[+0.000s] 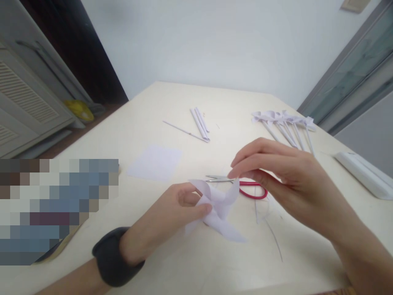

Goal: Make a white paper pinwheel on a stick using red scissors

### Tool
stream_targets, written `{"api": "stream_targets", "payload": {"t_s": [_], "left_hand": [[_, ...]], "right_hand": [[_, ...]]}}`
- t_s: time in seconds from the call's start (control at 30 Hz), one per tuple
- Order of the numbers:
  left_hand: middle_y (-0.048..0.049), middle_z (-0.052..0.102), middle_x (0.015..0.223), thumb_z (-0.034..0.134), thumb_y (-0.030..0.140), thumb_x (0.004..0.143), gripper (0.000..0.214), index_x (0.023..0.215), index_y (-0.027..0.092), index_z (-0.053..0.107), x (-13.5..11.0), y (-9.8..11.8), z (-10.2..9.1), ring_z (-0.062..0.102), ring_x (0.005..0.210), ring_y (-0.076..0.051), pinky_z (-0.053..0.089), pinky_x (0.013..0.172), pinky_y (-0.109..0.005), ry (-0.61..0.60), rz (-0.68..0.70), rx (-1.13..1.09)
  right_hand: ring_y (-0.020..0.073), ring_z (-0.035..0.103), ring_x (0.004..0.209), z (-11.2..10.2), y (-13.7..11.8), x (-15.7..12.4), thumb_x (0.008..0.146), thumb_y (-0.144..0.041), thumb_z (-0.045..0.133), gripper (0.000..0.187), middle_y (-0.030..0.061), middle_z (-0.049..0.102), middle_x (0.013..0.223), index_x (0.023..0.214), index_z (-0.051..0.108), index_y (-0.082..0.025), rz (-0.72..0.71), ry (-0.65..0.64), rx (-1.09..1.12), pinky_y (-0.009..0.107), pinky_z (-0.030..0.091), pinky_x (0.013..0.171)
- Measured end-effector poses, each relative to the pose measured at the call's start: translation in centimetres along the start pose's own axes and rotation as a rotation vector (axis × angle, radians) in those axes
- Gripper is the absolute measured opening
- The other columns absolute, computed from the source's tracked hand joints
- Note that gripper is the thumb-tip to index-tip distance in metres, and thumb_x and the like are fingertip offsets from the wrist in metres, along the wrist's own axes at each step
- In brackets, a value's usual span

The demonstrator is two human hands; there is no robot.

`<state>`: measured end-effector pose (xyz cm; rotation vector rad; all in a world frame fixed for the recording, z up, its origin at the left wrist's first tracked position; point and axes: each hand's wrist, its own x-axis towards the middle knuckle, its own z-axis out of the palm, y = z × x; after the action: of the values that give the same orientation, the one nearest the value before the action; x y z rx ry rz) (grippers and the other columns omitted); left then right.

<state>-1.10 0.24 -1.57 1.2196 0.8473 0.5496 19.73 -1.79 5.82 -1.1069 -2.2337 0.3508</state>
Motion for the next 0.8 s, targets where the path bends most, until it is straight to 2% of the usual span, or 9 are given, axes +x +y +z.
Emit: {"api": "stream_targets", "payload": {"t_s": [0.17,0.43,0.57,0.63,0.8], "left_hand": [[0.0000,0.071,0.092,0.058,0.016,0.079,0.025,0.101,0.024,0.067,0.0,-0.1,0.0,0.064,0.085,-0.017,0.048,0.073,-0.025,-0.016,0.041,0.003],[0.0013,0.070,0.086,0.054,0.006,0.077,0.030,0.097,0.023,0.068,0.1,-0.2,-0.1,0.064,0.082,-0.016,0.048,0.070,-0.023,-0.011,0.060,0.075],[0.0017,0.070,0.083,0.051,0.004,0.074,0.030,0.091,0.021,0.068,0.2,-0.2,0.0,0.063,0.079,-0.016,0.048,0.067,-0.022,0.003,0.079,0.102],[0.0017,0.069,0.080,0.052,0.008,0.074,0.022,0.084,0.020,0.067,0.2,-0.2,0.1,0.063,0.078,-0.016,0.048,0.065,-0.023,0.021,0.057,0.111],[0.0025,0.062,0.070,0.053,0.013,0.072,0.008,0.071,0.017,0.060,0.1,-0.2,0.1,0.058,0.069,-0.015,0.043,0.056,-0.021,0.068,0.055,0.256]], "right_hand": [[0.0084,0.052,0.073,2.0,-0.3,-0.6,0.074,0.008,0.047,0.039,-0.0021,0.054,0.091,0.096,0.057,-0.022,-0.009,-0.165,0.026,0.020,0.039,0.060],[0.0111,0.046,0.075,3.5,0.0,-1.0,0.077,0.002,0.048,0.028,-0.0015,0.055,0.086,0.098,0.046,-0.018,-0.045,-0.307,-0.085,0.023,0.036,0.062],[0.0115,0.041,0.070,3.6,-0.3,-0.9,0.078,0.000,0.049,0.019,-0.0010,0.050,0.079,0.089,0.048,-0.015,-0.130,-0.327,-0.215,0.024,0.033,0.059],[0.0121,0.040,0.068,3.6,-0.5,-0.8,0.079,0.001,0.048,0.016,-0.0002,0.049,0.077,0.086,0.049,-0.014,-0.187,-0.324,-0.275,0.025,0.032,0.058],[0.0149,0.040,0.065,4.1,-0.9,-0.7,0.084,0.000,0.038,0.020,0.0028,0.050,0.072,0.083,0.054,-0.012,-0.335,-0.289,-0.371,0.029,0.031,0.057]]}}
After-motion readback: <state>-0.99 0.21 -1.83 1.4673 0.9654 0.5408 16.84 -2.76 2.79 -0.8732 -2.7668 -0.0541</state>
